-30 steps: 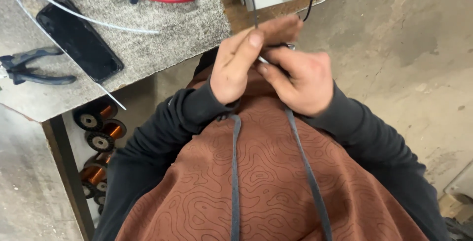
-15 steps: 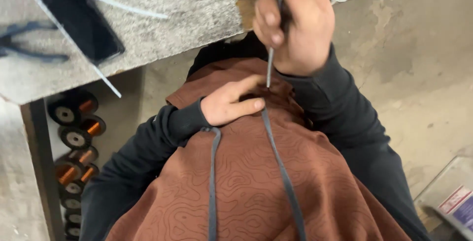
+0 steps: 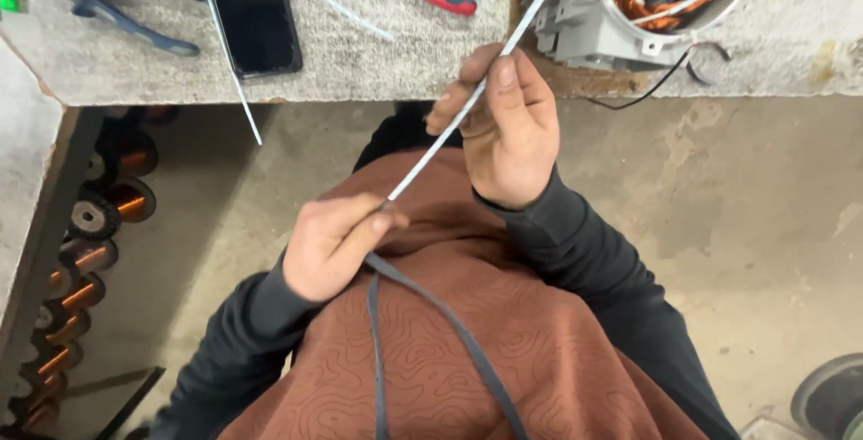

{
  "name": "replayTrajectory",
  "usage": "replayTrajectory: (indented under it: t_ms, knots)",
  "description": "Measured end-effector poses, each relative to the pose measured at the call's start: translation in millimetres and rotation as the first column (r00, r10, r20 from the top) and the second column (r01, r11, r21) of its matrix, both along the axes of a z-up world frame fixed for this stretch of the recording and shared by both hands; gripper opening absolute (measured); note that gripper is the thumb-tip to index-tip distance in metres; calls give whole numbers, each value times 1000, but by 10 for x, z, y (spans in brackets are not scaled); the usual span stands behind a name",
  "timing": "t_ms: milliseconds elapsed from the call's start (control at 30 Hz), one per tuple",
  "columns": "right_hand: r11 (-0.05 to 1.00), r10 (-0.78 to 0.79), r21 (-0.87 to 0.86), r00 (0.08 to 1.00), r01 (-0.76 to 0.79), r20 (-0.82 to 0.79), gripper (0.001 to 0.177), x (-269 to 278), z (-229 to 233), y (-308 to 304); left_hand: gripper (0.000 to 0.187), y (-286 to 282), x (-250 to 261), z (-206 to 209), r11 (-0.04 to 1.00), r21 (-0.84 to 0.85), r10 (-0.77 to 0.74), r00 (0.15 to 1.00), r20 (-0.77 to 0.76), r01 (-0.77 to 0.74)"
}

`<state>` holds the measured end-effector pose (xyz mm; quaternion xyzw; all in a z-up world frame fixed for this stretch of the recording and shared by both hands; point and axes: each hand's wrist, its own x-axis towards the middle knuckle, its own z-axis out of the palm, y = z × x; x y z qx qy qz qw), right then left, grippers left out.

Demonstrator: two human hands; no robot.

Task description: The person works on a motor stator, stripping the insulation from white wires using pliers and inserting them into the copper windings. They also handle black wires and use a white plastic tool to push the wires into the stator slots.

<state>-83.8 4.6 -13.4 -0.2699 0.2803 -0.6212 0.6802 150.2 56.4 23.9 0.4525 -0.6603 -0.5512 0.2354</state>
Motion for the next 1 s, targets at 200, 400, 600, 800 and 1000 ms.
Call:
replayTrajectory:
  t_ms: [200, 400, 600, 800, 1000]
  knots:
    - [980, -194, 82, 966, 182, 174, 27, -281, -81, -260, 19, 114, 367, 137, 997, 68, 32, 982, 185, -45]
    - [987, -42, 159, 996, 30, 73, 41, -103, -71, -152, 27, 194, 498, -18, 926, 335, 201, 978, -49, -174]
    - [997, 67, 30, 997, -68, 29, 51, -52, -49, -331, 27, 230, 734, -3, 902, 177, 421, 893, -156, -394]
    - [993, 33, 105, 983, -53, 183, 35, 86, -166, -338, 17, 103, 663, 311, 934, -140, 356, 893, 277, -329]
    - [975, 15, 216, 980, -59, 200, 32, 140, -168, -244, 15, 63, 694, 428, 944, -148, 329, 840, 432, -294]
